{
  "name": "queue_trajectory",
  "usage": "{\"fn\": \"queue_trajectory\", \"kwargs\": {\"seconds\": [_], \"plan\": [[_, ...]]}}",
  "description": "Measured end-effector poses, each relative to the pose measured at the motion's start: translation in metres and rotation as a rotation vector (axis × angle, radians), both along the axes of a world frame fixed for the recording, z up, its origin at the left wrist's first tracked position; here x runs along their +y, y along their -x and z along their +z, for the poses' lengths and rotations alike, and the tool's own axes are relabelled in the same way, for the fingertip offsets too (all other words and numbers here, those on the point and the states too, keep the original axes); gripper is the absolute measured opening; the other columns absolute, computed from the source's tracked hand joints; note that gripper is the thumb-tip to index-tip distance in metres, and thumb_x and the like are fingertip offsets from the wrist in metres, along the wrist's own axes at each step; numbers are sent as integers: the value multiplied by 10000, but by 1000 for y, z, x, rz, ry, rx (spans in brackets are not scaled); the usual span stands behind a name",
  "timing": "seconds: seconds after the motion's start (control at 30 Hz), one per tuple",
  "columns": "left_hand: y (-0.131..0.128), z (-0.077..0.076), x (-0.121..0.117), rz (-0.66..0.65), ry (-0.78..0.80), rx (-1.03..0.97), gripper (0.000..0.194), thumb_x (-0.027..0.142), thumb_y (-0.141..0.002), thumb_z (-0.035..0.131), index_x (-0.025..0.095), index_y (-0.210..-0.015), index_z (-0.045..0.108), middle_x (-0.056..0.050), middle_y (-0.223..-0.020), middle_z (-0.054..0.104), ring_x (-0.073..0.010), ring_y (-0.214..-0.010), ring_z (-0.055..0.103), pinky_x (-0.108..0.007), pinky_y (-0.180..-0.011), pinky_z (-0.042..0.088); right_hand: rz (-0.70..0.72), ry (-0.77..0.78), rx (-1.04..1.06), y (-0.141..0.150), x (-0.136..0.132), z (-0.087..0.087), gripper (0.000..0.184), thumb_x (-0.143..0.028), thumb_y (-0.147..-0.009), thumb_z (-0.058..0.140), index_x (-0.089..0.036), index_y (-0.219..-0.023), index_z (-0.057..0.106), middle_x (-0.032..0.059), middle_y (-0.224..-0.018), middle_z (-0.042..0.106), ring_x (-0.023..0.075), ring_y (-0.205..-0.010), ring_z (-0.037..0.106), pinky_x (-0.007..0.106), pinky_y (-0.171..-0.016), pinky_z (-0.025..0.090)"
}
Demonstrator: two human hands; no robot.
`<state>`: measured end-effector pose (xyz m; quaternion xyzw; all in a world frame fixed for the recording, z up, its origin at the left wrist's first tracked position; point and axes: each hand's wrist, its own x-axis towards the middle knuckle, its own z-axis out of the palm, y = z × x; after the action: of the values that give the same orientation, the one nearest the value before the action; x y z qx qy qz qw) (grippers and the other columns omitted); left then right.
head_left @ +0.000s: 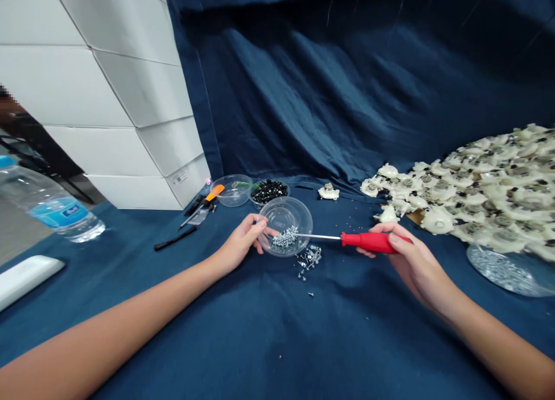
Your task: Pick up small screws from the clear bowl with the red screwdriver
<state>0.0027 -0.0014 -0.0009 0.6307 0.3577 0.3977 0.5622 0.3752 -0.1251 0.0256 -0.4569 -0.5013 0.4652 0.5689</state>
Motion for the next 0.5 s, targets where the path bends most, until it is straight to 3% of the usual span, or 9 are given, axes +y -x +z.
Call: {"fn": "queue_trajectory", "kwargs": {"seconds": [0.2,0.37,0.5], "plan": [[-1,1,-1,4,0,6,530,687,-1007,660,197,-1167,540,-149,-1123,830,-190,-755,745,-296,-621,579,-47,-28,-72,-7,3,-4,241,-501,-1018,707,-271,-1084,735,49,-911,823,316,-903,772,410,-858,580],[-1,3,-2,13,14,1,530,687,-1003,664,196,-1160,539,-147,-1116,832,-187,-743,747,-294,-624,579,-2,16,-75,-8,1,2,212,-447,-984,707,-242,-950,751,46,-795,793,281,-712,735,383,-746,560],[-1,3,-2,13,17,1,533,685,-1002,666,194,-1168,543,-147,-1112,832,-186,-749,750,-289,-622,579,26,80,-145,-5,1,2,203,-423,-995,712,-236,-925,747,38,-744,787,265,-699,714,360,-723,543]]}}
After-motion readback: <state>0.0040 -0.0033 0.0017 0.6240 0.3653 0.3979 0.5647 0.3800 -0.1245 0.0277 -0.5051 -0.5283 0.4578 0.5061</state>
